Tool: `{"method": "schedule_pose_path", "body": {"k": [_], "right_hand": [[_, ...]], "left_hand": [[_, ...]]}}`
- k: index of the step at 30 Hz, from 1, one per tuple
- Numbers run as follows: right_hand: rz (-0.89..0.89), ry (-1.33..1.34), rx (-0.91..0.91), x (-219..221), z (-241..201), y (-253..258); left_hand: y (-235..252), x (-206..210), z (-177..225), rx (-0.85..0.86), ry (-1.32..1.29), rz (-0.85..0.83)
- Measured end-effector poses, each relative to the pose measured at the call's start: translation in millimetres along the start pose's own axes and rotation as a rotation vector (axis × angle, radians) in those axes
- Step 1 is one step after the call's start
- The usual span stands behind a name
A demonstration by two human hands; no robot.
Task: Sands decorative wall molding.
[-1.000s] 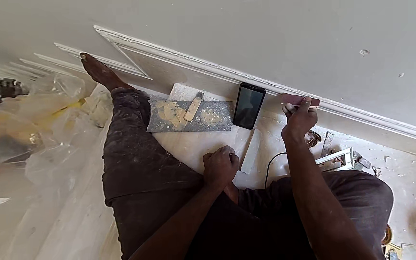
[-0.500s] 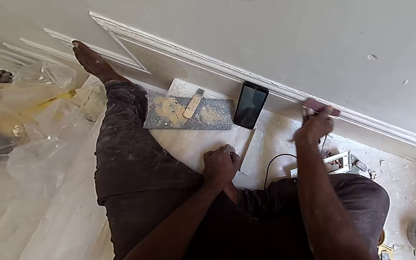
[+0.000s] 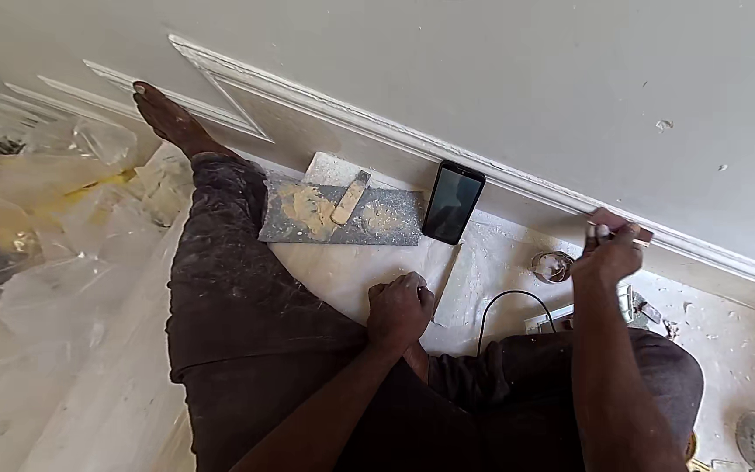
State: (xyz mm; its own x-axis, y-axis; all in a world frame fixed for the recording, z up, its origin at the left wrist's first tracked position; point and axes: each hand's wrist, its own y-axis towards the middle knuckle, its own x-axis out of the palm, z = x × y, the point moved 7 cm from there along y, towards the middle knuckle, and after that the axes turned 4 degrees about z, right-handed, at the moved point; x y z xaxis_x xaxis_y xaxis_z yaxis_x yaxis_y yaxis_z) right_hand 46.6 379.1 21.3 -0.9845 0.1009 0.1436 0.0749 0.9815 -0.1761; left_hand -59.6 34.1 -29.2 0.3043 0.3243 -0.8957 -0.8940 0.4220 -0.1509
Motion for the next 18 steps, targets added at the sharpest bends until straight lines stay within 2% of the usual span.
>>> {"method": "schedule_pose_path", "body": {"k": [5, 7, 9, 11, 14, 16, 18], "right_hand": [[-0.197, 0.084, 0.088, 71, 26, -81], [-0.232, 0.134, 0.141, 82, 30, -96], [-0.272, 0.114, 0.133, 73, 27, -84], [-0.256, 0.054, 0.078, 44, 20, -49], [-0.119, 0.036, 0.018, -1, 4, 4], [-0.019, 0.047, 0.024, -9, -1, 11], [-0.028, 0.043, 0.021, 3, 1, -3]], "left_hand": [[-2, -3, -4, -0.028, 0.009, -0.003], [-5, -6, -5, -0.025, 0.01, 0.012], [-8, -8, -5, -0.014, -0.003, 0.029], [-10, -9, -6, -0.013, -0.013, 0.038], [-5, -8, -2, -0.032, -0.014, -0.008], [-2, -4, 0, -0.04, 0.0, -0.053], [1, -1, 0, -0.047, 0.0, -0.082]]}}
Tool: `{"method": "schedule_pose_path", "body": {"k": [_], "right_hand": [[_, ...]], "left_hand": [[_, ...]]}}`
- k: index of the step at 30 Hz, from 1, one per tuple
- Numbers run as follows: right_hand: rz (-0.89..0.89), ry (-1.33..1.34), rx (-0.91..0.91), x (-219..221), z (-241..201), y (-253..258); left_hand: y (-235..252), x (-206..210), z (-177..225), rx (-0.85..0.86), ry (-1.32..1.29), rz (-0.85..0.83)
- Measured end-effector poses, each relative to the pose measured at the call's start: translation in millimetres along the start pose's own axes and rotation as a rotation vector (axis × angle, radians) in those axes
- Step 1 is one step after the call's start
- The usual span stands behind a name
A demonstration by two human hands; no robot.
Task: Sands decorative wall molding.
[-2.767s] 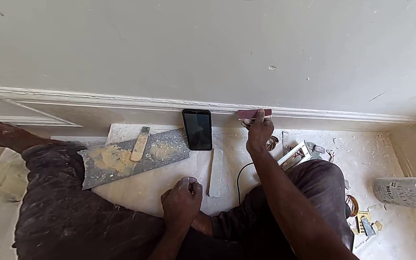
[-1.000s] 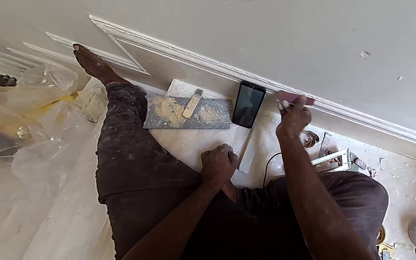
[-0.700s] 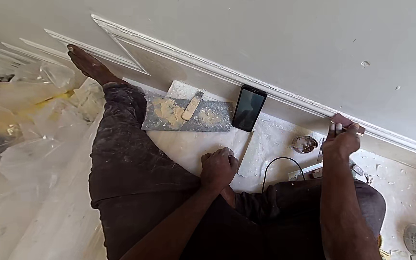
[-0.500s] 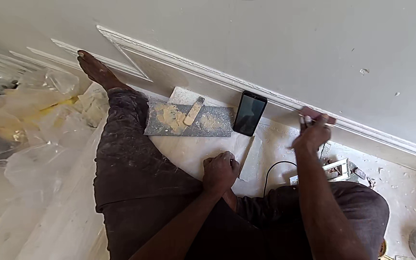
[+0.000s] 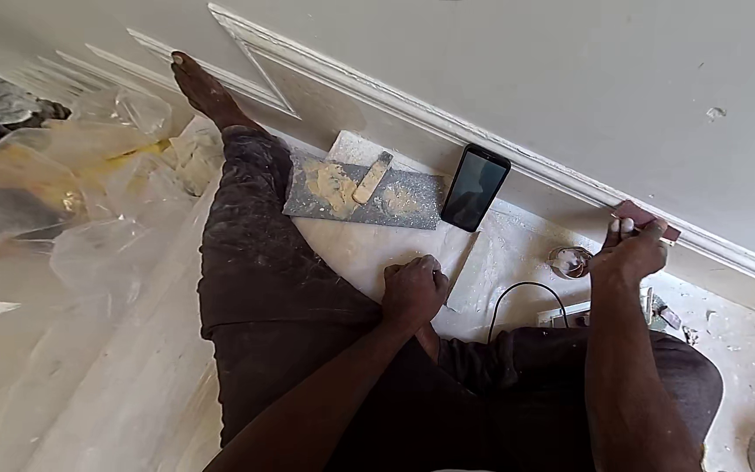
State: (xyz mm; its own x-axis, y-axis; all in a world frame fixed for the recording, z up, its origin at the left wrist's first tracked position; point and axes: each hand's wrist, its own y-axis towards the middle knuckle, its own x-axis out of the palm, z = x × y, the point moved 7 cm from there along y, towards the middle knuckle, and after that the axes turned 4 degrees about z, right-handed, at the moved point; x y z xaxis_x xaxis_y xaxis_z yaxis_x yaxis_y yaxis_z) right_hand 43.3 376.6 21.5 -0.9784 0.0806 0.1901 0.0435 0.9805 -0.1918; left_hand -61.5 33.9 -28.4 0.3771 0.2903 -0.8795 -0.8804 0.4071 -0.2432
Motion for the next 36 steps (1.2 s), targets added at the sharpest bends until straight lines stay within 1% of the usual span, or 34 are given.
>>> {"method": "schedule_pose_path", "body": {"k": [4, 7, 8, 10, 12, 14, 17, 19, 21, 24, 26, 29, 32, 34, 36], "right_hand": [[-0.064, 0.043, 0.066, 41, 14, -44], [-0.179, 0.046, 0.086, 55, 21, -62], [-0.191, 0.042, 0.085, 53, 20, -60], [-0.197, 0.022, 0.06, 36, 12, -39], [-0.142, 0.002, 0.017, 11, -1, -6], [-0.061, -0.007, -0.021, -5, -13, 15], [0.008, -0.002, -0.049, -4, -15, 12], [0.01, 0.003, -0.063, 6, -10, 0], [-0.03, 0.013, -0.066, 18, -1, -13], [-0.174, 0.04, -0.032, 39, 15, -40], [-0.201, 0.067, -0.003, 44, 18, -46], [-0.161, 0.037, -0.034, 21, 8, -19], [-0.042, 0.02, -0.07, -8, -6, 15], [0.017, 0.046, -0.072, -11, -7, 18], [0.013, 0.058, -0.069, -3, -3, 9]], "left_hand": [[1, -1, -2, -0.012, 0.007, -0.015], [-3, -4, -3, -0.009, 0.021, 0.009], [-5, -5, -2, -0.003, 0.02, 0.017], [-8, -7, -3, 0.007, 0.004, 0.043], [-8, -9, -4, -0.004, -0.011, 0.048], [-7, -7, -3, -0.013, -0.01, 0.042], [-1, -2, -1, -0.022, 0.003, 0.002], [1, 0, -1, -0.026, -0.001, -0.004], [2, 1, -1, -0.029, -0.002, -0.011], [0, -2, -3, -0.034, -0.001, -0.008], [-3, -5, -5, -0.023, -0.003, 0.009], [-7, -8, -6, -0.011, -0.016, 0.048], [-6, -8, -2, -0.005, -0.01, 0.029], [-3, -5, 0, -0.013, 0.002, -0.001], [0, -2, 0, -0.026, 0.003, -0.026]]}}
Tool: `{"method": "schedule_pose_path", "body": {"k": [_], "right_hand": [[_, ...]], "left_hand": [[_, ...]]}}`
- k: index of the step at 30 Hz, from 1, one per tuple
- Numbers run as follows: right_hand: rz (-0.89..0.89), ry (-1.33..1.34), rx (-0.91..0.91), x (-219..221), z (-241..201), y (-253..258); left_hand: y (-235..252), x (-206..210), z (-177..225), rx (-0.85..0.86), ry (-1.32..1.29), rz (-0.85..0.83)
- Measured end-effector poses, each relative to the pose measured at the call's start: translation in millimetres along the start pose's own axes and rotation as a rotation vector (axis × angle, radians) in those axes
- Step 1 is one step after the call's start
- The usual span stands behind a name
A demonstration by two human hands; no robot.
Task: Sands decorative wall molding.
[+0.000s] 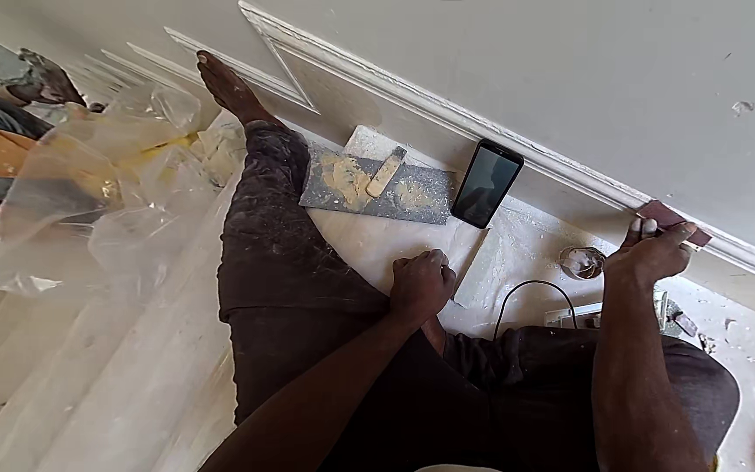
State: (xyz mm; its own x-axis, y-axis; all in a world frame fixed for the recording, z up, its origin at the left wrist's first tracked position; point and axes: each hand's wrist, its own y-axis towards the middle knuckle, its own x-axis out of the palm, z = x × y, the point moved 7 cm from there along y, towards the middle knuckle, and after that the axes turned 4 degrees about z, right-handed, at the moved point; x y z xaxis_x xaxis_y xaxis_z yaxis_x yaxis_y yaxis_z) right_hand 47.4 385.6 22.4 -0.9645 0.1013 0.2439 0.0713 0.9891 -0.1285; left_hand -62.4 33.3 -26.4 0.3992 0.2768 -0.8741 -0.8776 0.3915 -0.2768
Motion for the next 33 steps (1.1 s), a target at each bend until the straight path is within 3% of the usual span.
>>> {"method": "schedule_pose_path", "body": {"k": [8, 11, 16, 25, 33], "right_hand": [[-0.224, -0.003, 0.043, 46, 20, -51], [-0.144, -0.009, 0.058, 22, 12, -29], [0.019, 0.002, 0.044, -11, 0, 13], [-0.322, -0.018, 0.095, 58, 32, -73], [0.013, 0.015, 0.074, -4, 5, -1]], "left_hand": [[-6, -4, -2, 0.03, 0.017, 0.056], [-11, -6, -6, 0.054, -0.003, 0.122], [-4, -1, -2, 0.023, 0.01, 0.07], [-6, -3, -4, 0.023, 0.015, 0.068], [-3, -3, -2, 0.027, -0.011, 0.069]]}}
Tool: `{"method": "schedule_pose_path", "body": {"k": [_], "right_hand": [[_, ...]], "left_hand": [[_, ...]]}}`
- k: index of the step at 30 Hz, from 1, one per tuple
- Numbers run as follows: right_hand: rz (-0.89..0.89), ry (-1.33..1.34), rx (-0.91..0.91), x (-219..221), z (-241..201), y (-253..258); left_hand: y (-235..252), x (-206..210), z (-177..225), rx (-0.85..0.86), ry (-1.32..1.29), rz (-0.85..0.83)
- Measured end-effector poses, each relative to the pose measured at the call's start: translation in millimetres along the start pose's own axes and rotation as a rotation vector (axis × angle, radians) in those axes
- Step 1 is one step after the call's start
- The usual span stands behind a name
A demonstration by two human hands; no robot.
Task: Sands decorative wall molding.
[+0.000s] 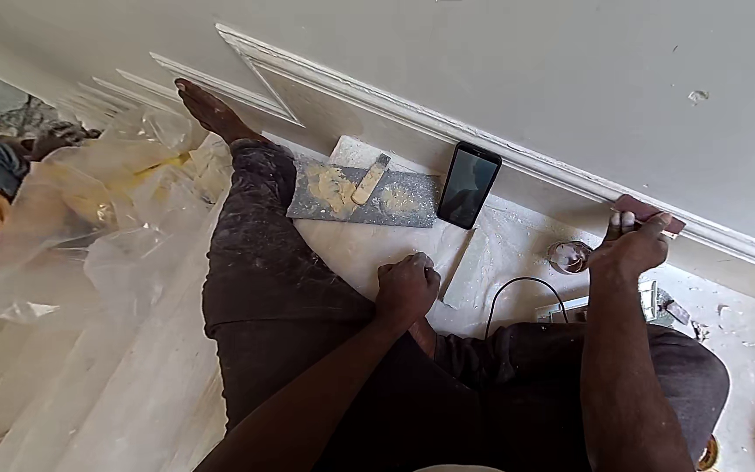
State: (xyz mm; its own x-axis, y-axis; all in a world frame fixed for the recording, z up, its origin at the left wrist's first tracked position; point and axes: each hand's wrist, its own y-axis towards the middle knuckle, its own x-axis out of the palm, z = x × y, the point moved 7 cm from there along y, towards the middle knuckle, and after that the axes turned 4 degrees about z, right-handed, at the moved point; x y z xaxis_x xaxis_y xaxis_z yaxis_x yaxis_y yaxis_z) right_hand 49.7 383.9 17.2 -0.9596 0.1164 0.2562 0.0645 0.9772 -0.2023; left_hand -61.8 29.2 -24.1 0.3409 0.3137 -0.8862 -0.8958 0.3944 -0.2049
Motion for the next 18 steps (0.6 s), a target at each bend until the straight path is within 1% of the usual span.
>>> {"method": "schedule_pose_path", "body": {"k": [1, 3, 6, 9, 11, 13, 16, 18], "right_hand": [[0.01, 0.004, 0.0, 2, 1, -1], [-0.029, 0.017, 0.0, 13, 8, -13], [-0.131, 0.028, 0.016, 37, 20, -39], [-0.248, 0.01, 0.029, 49, 26, -56], [-0.23, 0.005, 0.033, 45, 23, -54], [-0.165, 0.009, 0.022, 29, 14, -35], [-0.04, 0.013, -0.007, 7, 3, -8], [-0.039, 0.002, -0.006, 11, 4, -11]], "left_hand": [[2, 2, 1, 0.002, 0.002, -0.003], [3, 5, 1, -0.012, 0.018, -0.022], [3, 3, 2, -0.023, 0.041, -0.02], [-2, 0, 2, -0.002, 0.069, -0.003], [-6, 0, 1, 0.025, 0.065, 0.036], [-8, -2, -2, 0.033, 0.047, 0.077], [-6, -1, -2, 0.016, 0.038, 0.065], [-1, 3, 0, 0.014, 0.03, 0.058]]}}
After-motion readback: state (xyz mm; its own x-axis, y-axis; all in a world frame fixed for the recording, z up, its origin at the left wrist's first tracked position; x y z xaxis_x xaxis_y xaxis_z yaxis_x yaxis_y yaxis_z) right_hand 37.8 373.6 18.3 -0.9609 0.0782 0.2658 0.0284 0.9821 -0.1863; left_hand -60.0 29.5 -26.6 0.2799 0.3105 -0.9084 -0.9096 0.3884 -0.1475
